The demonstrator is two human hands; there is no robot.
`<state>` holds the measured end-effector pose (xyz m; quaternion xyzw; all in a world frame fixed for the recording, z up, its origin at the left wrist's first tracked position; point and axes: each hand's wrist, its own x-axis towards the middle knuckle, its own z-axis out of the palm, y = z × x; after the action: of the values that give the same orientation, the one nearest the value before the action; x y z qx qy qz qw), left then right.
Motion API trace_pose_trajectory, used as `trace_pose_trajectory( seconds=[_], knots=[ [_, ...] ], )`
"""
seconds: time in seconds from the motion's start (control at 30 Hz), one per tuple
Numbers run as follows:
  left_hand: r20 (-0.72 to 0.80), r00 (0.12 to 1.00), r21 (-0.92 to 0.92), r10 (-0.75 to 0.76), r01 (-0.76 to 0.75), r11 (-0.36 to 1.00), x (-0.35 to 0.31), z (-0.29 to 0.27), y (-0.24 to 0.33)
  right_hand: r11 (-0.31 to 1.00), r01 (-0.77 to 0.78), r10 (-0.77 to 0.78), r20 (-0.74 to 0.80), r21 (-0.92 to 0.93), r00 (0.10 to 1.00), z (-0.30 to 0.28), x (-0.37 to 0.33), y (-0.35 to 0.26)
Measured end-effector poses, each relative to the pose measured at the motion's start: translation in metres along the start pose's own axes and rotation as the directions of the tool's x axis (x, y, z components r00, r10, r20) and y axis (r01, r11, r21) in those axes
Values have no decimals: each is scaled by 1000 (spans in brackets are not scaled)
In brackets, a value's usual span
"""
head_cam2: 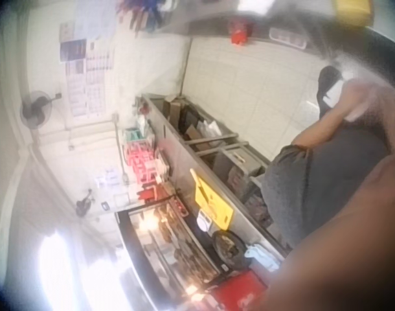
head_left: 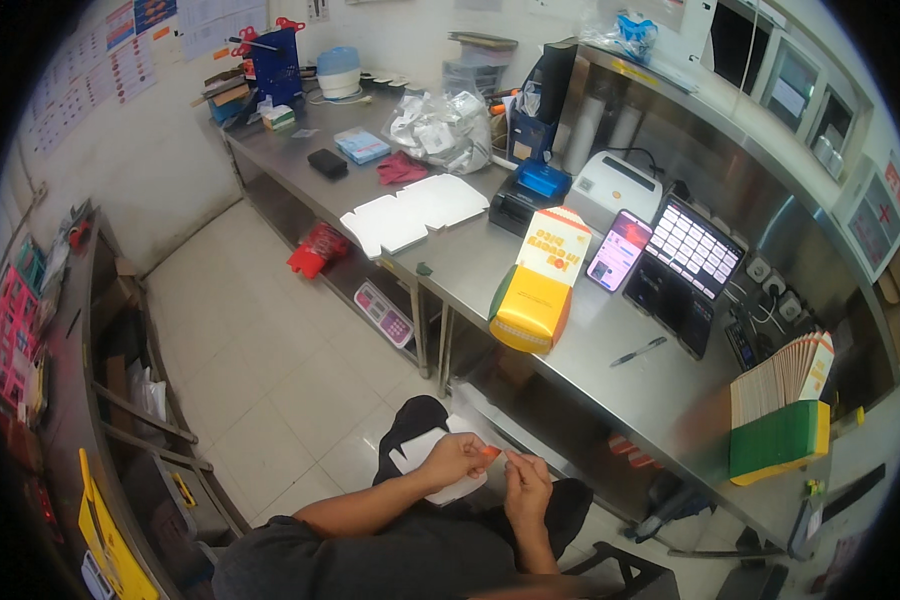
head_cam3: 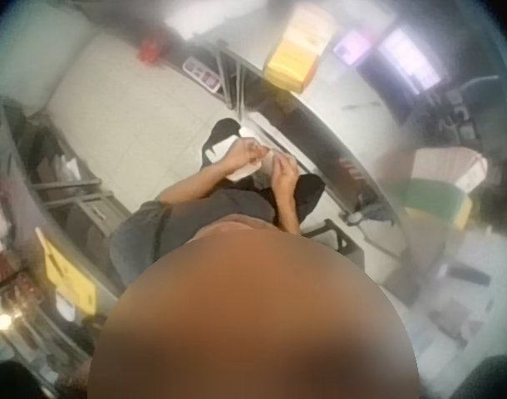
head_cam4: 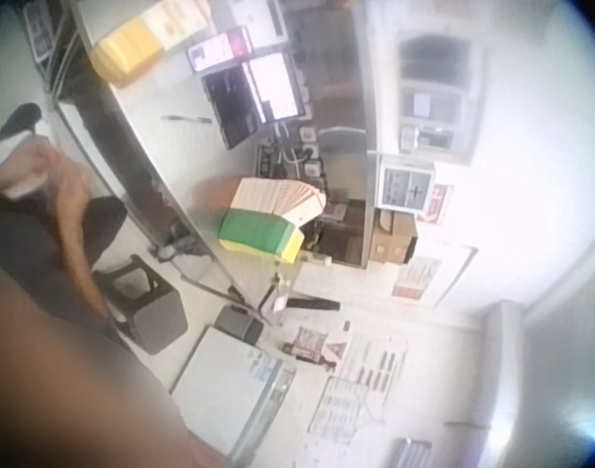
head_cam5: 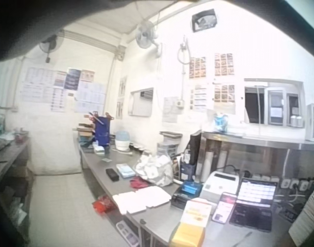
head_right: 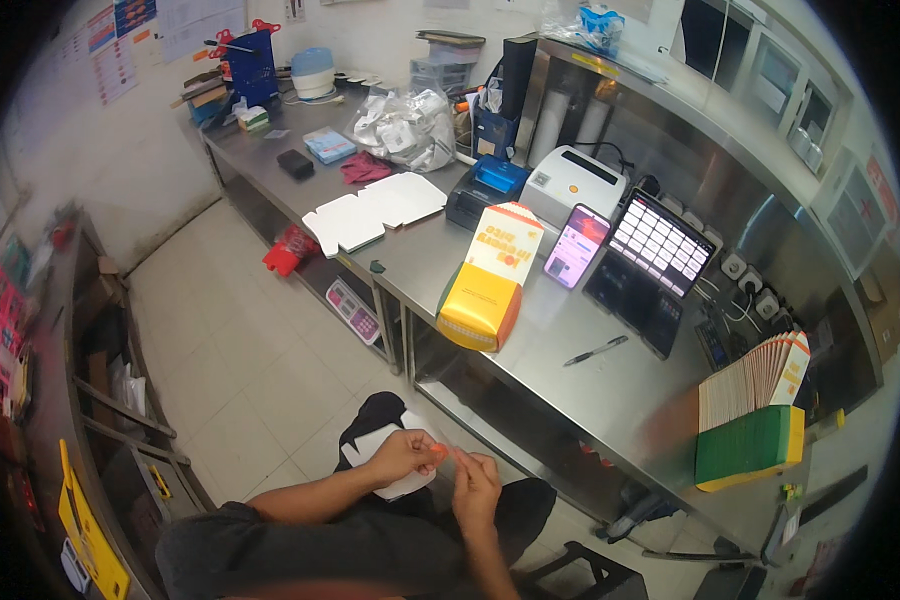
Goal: The person folds flat paperboard blanks into small rectangular boxes. They fold the side flaps, tuck tabs into slots, and close the top flaps. The person repeats this process for multiple boxes, placing each completed box on the metal counter.
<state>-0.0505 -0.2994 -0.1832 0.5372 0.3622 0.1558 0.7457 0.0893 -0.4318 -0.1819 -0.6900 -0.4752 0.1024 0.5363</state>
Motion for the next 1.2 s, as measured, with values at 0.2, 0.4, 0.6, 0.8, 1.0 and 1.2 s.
trace_pose_trajectory(
  seconds=[0.2, 0.4, 0.6, 0.8, 1.0, 1.2],
  knots=[
    [-11, 1000, -161, -11, 9, 987, -5, 9, -1, 999, -34, 34, 14, 3, 999, 8, 3, -23],
    [-45, 987, -280, 154, -160, 947, -33, 18, -14, 988, -87, 74, 100, 128, 992, 2, -1, -26],
    [-44, 985, -110, 166, -170, 979, -32, 17, -31, 970, -195, 181, 99, 148, 978, 1, -8, -24],
    [7, 981, -156, 192, -188, 970, -17, 16, -31, 918, -314, 294, 118, 244, 949, -8, 5, -11],
    [160, 983, -218, 87, -50, 975, -9, 10, -23, 861, -341, 293, 179, 377, 939, -16, 13, -2],
    [117, 991, -410, 63, -10, 912, -15, 10, -20, 892, -326, 253, 252, 314, 934, -16, 11, -11]
  ],
)
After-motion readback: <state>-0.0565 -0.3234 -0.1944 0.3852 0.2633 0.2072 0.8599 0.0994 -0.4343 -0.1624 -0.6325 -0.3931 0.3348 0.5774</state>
